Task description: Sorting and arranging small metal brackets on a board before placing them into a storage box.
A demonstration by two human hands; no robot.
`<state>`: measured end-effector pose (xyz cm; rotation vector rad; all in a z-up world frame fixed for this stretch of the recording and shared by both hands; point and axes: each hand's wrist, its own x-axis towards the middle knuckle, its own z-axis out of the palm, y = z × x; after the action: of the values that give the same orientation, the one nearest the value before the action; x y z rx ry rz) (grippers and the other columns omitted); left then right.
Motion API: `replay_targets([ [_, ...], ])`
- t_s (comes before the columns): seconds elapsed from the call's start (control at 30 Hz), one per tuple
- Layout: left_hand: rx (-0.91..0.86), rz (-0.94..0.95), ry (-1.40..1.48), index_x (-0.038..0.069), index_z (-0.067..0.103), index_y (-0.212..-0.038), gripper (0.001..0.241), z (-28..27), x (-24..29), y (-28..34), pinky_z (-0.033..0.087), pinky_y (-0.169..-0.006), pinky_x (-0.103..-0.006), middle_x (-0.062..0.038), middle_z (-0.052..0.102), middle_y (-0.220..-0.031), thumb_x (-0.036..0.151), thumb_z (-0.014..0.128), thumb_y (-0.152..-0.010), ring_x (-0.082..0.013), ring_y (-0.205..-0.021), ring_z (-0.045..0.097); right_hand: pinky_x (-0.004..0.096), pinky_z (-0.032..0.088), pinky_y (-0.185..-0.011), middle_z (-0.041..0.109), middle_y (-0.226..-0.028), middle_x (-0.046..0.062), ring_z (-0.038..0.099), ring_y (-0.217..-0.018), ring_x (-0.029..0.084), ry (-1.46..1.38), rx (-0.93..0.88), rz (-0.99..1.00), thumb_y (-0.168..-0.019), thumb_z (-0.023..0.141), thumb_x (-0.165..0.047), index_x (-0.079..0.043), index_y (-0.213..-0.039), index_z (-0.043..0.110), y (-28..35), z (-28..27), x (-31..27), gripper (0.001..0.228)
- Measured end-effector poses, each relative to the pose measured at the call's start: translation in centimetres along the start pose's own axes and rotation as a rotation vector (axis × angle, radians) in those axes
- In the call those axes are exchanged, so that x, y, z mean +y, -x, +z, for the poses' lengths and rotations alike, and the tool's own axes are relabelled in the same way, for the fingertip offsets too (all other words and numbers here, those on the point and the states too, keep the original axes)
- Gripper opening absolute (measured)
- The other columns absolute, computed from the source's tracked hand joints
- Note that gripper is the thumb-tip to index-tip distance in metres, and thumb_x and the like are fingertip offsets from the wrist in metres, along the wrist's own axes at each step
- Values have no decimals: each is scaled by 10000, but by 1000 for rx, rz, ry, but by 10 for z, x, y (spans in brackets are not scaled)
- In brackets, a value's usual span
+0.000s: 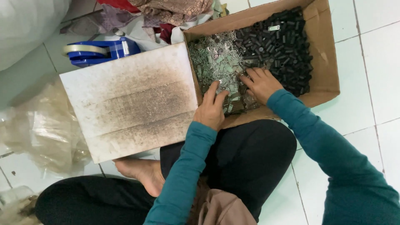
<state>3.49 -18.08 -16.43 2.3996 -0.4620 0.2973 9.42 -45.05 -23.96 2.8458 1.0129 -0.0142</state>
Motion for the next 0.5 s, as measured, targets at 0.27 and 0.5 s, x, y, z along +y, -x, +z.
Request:
replay_targets([
  [0.27,-9,-29,62,165,569,-1261,376,10,-5,5,661,-858,-359,-136,411,-1547,-62,534,-963,-275,-1240,628,354,573,-791,607,-969,51,665,-990,303,-29,115,-75,-984,660,-172,-107,-1103,634,-3,37,12,139],
  [0.5,29,-106,278,200,570,-1288,418,-7,-6,2,685,-833,-442,-122,440,-1459,-70,471,-985,-323,-1136,675,489,574,-946,722,-1190,146,677,-1126,389,-590,-138,262,-1009,691,-226,-127,-1231,684,-15,20,14,243],
])
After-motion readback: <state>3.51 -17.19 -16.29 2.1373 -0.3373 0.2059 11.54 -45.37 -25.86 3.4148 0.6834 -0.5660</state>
